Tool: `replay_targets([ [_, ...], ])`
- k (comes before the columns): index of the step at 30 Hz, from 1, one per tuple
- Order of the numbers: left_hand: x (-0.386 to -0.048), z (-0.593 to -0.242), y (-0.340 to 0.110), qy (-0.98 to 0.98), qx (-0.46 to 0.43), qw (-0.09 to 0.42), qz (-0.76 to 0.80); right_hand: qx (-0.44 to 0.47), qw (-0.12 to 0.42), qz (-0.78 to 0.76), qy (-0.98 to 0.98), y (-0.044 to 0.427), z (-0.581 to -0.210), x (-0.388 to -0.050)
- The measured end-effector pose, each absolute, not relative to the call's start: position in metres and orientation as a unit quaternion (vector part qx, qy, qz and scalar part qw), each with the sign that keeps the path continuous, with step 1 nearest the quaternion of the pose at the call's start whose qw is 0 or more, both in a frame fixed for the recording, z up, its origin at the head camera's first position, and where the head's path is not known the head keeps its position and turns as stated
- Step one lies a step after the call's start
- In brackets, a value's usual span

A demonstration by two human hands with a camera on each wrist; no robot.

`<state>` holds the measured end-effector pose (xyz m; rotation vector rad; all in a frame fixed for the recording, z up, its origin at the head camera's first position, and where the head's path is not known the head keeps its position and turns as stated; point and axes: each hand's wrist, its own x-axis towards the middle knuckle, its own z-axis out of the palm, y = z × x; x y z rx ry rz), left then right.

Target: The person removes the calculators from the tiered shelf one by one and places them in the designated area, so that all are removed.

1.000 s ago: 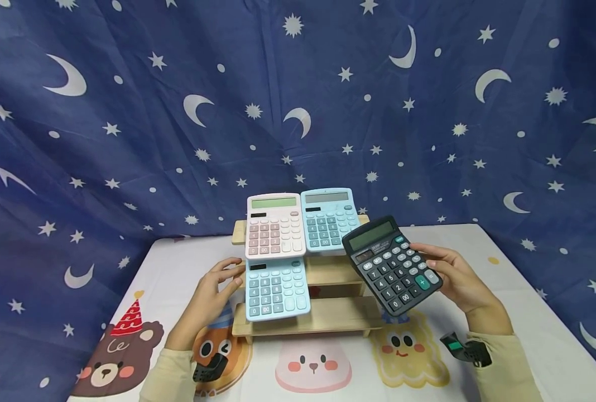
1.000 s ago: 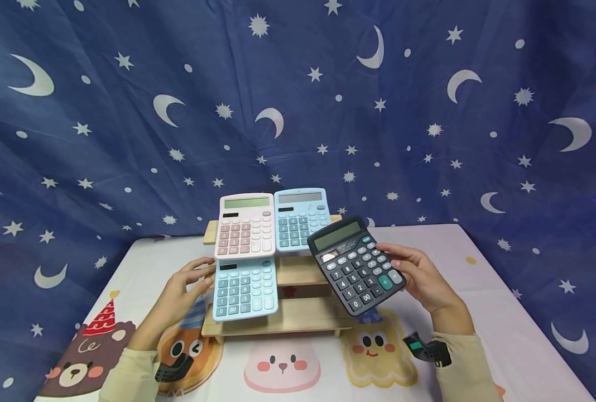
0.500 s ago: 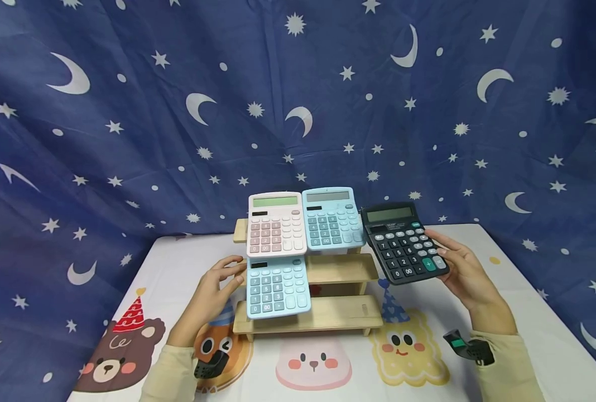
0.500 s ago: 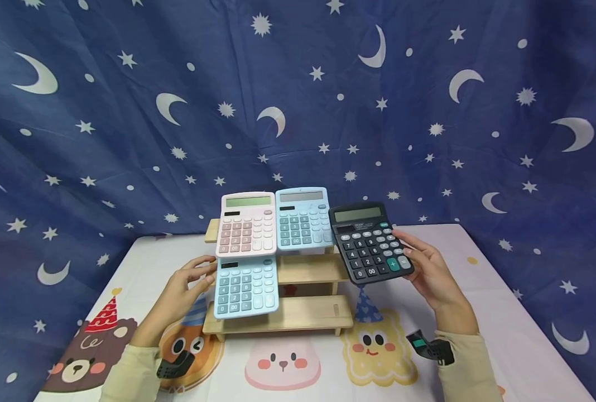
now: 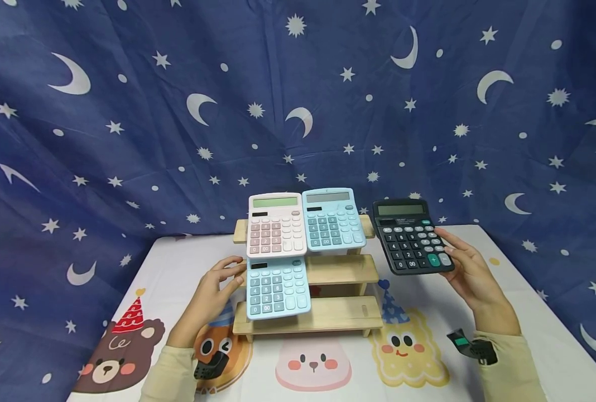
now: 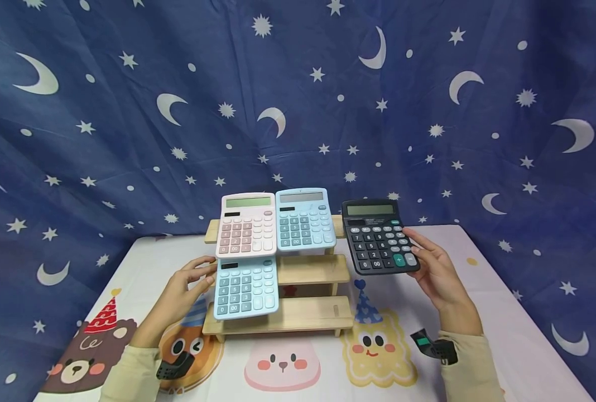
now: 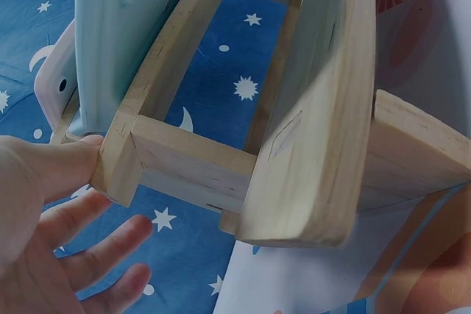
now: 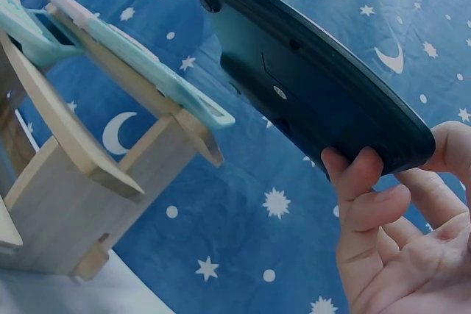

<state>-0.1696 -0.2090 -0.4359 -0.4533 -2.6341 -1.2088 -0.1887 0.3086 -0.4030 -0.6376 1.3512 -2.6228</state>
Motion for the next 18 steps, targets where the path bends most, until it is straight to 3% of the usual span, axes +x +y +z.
replay_targets([
  [18, -0.1694, -0.435, -0.2087, -0.893, -0.153, 0.103, -0.409, -0.177, 0.026, -0.882, 0.435, 0.3133, -0.4106, -0.1936],
])
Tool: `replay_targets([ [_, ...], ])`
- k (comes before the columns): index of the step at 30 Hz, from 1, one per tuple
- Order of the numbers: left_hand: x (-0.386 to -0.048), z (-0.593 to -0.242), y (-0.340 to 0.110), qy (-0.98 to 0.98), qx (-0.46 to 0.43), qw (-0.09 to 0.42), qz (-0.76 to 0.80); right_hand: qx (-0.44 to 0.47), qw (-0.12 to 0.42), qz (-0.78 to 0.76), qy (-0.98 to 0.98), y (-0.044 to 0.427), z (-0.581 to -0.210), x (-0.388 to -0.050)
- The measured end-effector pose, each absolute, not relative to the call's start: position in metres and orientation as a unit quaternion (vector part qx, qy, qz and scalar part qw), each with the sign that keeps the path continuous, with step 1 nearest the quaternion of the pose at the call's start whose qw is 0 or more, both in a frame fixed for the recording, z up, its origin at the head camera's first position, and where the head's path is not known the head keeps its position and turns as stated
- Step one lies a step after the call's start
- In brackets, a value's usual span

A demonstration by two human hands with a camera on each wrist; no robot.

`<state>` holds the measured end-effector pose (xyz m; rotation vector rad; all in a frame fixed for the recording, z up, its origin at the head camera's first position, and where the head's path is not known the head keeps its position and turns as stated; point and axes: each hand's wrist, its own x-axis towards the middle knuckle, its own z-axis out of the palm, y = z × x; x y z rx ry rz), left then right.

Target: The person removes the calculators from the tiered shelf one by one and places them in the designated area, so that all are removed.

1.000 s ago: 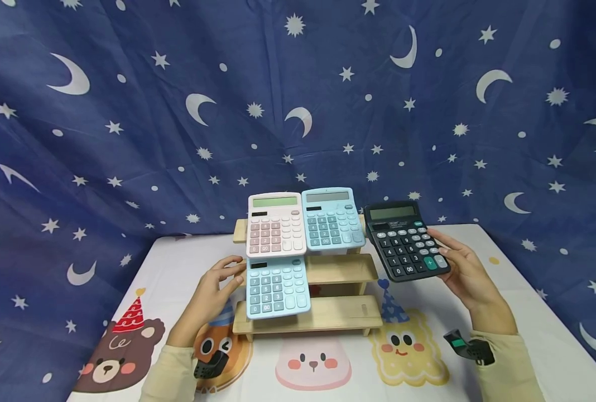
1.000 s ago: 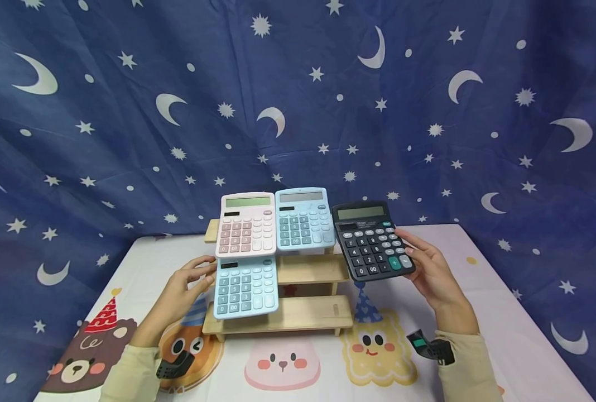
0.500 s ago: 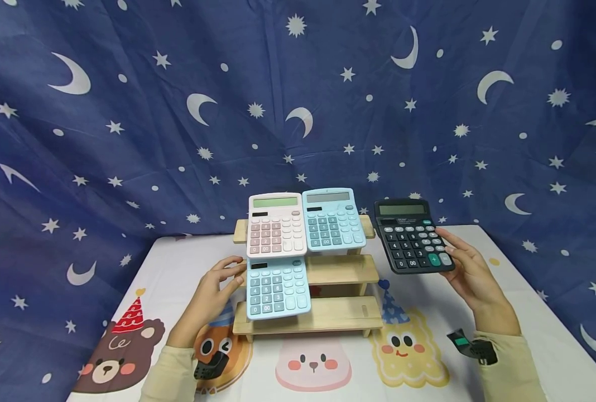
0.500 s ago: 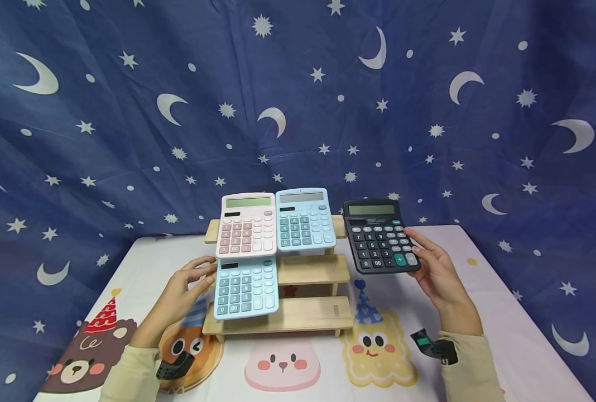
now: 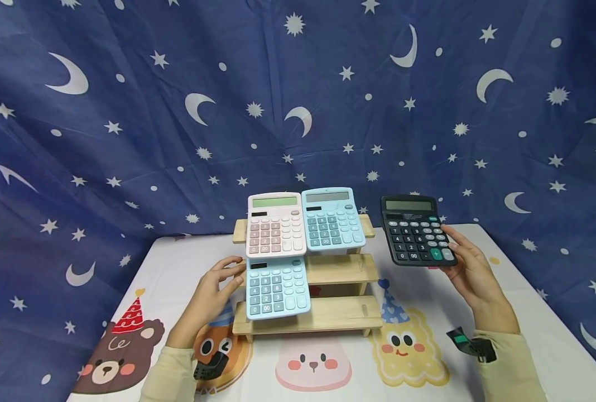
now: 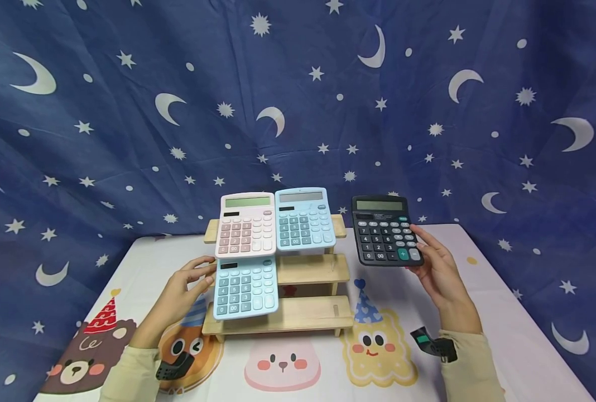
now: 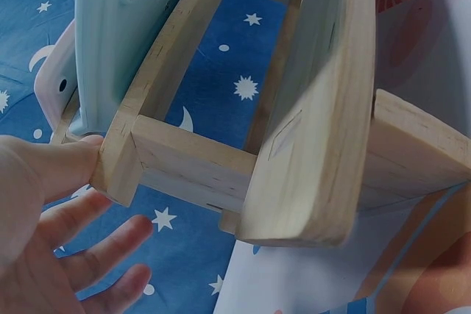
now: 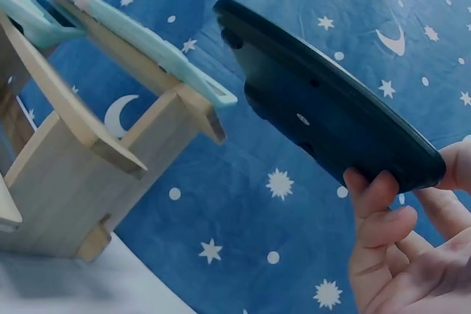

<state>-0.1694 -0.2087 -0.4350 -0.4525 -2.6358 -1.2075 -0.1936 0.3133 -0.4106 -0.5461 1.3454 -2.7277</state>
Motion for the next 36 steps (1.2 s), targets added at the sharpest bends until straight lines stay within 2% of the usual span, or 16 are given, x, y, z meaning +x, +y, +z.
replay_targets([
  [36, -0.167, -0.431, -0.208, -0.893, -0.154, 0.101, -0.411, -0.049, 0.022, -0.826, 0.561, 0.314, -0.454, -0.212],
])
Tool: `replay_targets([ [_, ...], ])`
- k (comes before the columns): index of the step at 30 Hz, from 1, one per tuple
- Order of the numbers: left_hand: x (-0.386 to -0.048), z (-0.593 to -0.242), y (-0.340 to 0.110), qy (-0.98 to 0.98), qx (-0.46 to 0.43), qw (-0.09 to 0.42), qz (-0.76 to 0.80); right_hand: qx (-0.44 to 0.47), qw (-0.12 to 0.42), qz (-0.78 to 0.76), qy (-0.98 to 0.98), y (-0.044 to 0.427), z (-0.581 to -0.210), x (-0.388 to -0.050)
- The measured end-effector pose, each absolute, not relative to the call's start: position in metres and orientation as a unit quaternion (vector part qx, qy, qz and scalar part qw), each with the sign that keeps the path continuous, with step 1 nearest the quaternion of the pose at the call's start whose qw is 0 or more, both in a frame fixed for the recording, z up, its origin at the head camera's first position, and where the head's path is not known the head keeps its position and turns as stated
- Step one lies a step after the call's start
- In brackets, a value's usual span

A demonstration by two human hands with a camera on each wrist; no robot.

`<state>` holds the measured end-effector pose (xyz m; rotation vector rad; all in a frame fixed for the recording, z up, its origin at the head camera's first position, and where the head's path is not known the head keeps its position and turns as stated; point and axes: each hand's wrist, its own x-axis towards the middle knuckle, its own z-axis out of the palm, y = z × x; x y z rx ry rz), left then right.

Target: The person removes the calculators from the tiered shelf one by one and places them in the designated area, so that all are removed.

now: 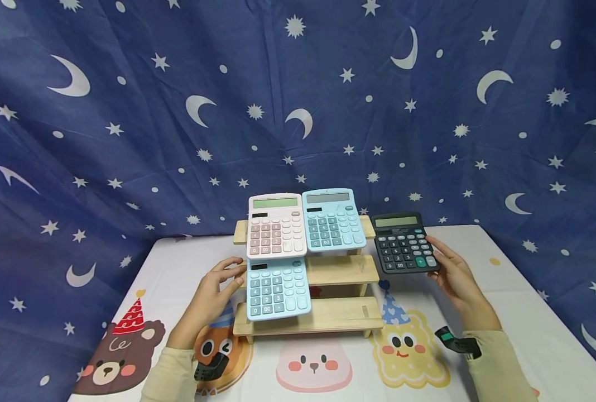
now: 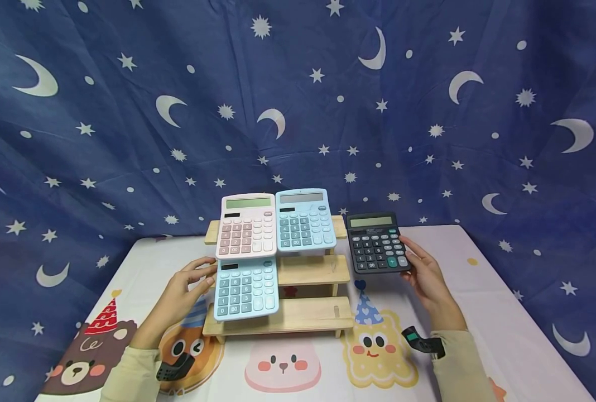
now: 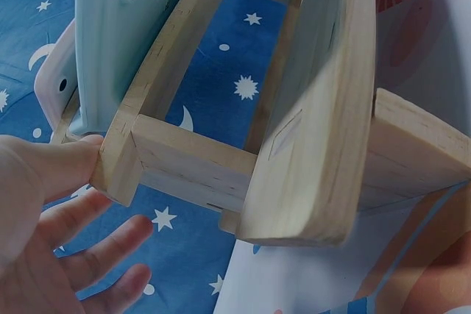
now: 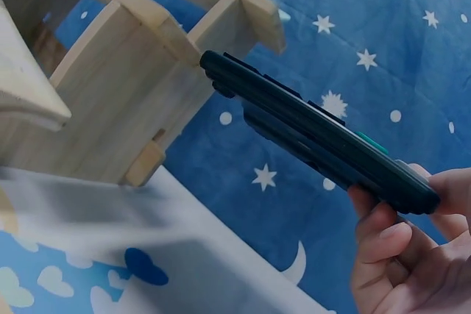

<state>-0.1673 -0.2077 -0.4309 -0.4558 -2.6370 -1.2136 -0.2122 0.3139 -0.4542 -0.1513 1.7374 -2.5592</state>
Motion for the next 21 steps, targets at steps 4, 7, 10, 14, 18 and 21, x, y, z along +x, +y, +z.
replay_targets([
  [4, -0.168, -0.431, -0.208, -0.893, -0.155, 0.102, -0.41, -0.043, 0.023, -0.821, 0.568, 0.314, -0.458, -0.214],
  [7, -0.168, -0.432, -0.208, -0.893, -0.156, 0.103, -0.409, -0.033, 0.024, -0.815, 0.579, 0.314, -0.462, -0.214],
  [10, -0.168, -0.432, -0.208, -0.893, -0.157, 0.104, -0.409, -0.023, 0.029, -0.81, 0.585, 0.316, -0.467, -0.216],
  [14, -0.168, -0.432, -0.208, -0.894, -0.156, 0.103, -0.408, -0.006, 0.041, -0.806, 0.59, 0.317, -0.474, -0.219],
  [18, -0.168, -0.432, -0.208, -0.894, -0.155, 0.104, -0.407, 0.011, 0.052, -0.798, 0.6, 0.317, -0.479, -0.22],
  [21, -0.168, -0.432, -0.208, -0.893, -0.156, 0.105, -0.408, 0.027, 0.057, -0.79, 0.61, 0.316, -0.482, -0.22],
])
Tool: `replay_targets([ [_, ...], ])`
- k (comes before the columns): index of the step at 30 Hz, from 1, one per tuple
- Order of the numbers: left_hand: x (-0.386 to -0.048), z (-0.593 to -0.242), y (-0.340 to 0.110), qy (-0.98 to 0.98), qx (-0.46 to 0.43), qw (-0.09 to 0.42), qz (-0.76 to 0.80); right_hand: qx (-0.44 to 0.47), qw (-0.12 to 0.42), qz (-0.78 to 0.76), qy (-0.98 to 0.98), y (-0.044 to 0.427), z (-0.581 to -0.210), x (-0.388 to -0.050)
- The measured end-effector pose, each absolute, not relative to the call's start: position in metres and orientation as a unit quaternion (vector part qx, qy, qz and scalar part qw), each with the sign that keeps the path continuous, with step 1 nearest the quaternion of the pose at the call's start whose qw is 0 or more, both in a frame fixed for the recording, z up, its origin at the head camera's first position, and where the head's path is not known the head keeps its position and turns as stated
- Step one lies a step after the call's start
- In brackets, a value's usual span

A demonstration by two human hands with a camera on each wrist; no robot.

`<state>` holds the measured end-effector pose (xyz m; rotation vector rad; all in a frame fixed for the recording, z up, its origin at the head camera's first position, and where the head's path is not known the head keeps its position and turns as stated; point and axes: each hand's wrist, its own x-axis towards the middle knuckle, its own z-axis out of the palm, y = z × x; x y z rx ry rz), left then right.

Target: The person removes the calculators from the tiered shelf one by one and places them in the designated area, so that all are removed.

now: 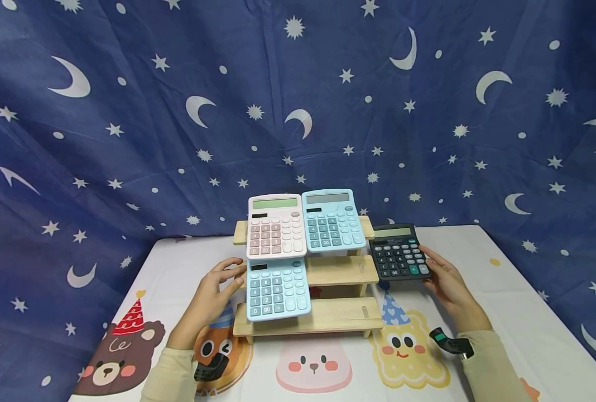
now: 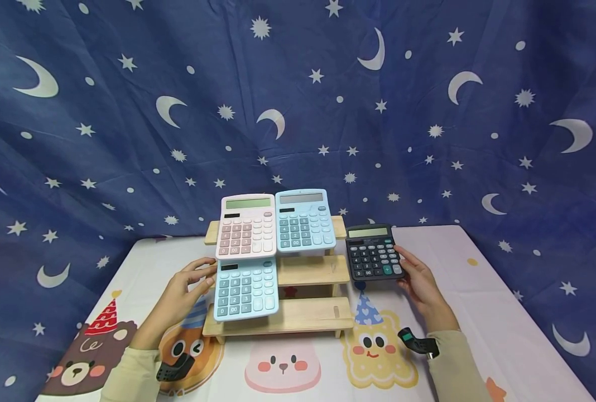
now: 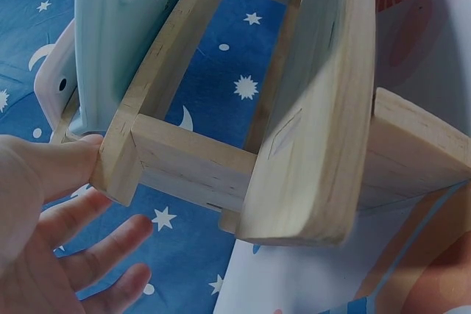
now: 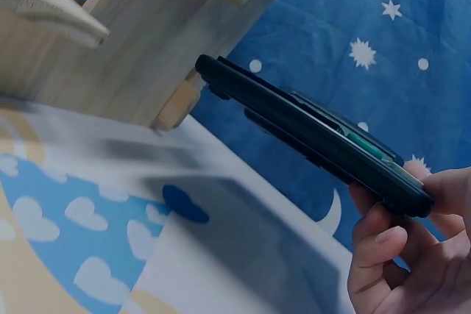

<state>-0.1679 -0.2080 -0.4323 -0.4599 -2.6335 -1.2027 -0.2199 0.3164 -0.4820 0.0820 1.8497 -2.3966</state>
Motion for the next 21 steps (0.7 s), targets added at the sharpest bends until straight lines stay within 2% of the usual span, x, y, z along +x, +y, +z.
replay_targets([
  [21, -0.169, -0.434, -0.209, -0.892, -0.148, 0.094, -0.416, 0.097, 0.081, -0.706, 0.697, 0.31, -0.502, -0.227],
])
